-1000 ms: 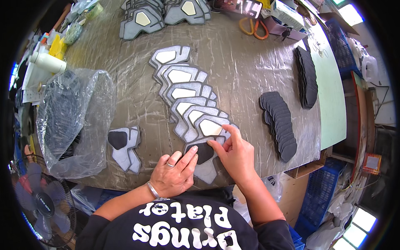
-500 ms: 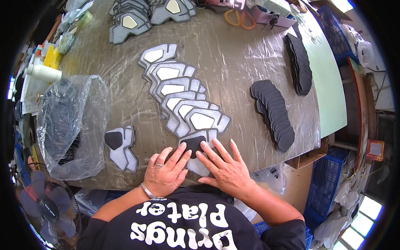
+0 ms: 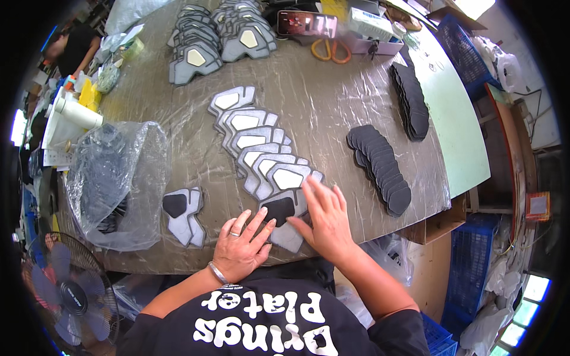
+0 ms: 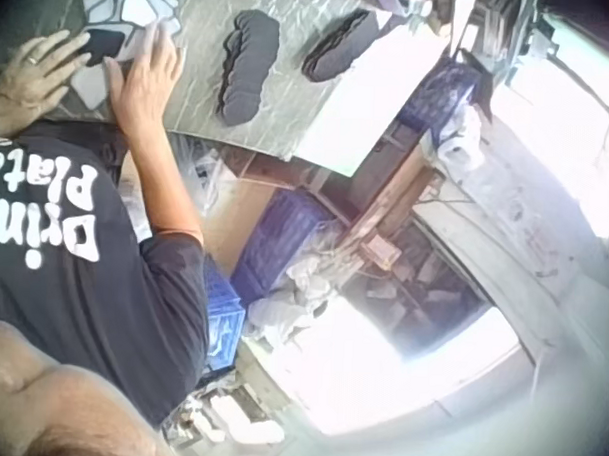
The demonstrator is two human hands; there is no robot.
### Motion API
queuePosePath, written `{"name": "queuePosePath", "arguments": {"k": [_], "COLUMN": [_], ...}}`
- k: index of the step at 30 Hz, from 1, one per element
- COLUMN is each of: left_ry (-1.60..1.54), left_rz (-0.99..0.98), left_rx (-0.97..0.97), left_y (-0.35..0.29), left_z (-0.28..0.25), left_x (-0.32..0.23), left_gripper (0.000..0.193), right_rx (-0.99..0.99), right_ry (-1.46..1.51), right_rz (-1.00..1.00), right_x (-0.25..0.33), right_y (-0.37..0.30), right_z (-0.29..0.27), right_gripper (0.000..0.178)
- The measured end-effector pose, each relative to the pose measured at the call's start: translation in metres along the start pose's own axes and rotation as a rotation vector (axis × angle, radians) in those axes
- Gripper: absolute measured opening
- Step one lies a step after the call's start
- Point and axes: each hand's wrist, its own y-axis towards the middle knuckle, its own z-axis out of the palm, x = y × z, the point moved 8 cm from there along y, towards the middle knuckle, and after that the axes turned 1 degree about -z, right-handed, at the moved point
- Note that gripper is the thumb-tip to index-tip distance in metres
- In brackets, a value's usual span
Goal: The person packs stacked shoe panels into a plastic bag, aligns and sticks black fabric patches onto shaped base cutouts on the table, and stacks the assembled pieces.
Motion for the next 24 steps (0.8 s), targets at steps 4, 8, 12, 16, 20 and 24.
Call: {"name": "queuePosePath", "arguments": {"k": [4, 8, 12, 16, 20, 24], "left_ry": [-0.091, -0.313, -0.37, -0.657, -0.565, -0.286], "left_rz": [-0.035, -0.078, -0.343, -0.698, -0.768, -0.715], "left_rx": [-0.07, -0.207, -0.485, -0.649, -0.586, -0.472], "left_y": [-0.002, -0.01, -0.049, -0.107, -0.12, -0.104], "left_z": [-0.003, -0.012, -0.053, -0.051, -0.046, -0.047], "left_x": [0.006, 0.021, 0.082, 0.129, 0.126, 0.113], "left_gripper": [0.056, 0.064, 0.068, 0.059, 0.059, 0.079], "right_rx": [0.009, 0.092, 0.131, 0.199, 0.194, 0.078], "right_ry": [-0.094, 0.276, 0.979, 1.143, 0.719, 0.179], "right_rz": [0.073, 0.254, 0.426, 0.361, 0.175, -0.191], "right_x": [0.001, -0.014, -0.005, 0.056, 0.104, 0.141], "right_y": [0.028, 0.026, 0.041, 0.091, 0.124, 0.136], "right_z": [-0.015, -0.023, -0.003, 0.056, 0.097, 0.087], "right_gripper": [0.066, 0.034, 0.026, 0.034, 0.043, 0.058]}}
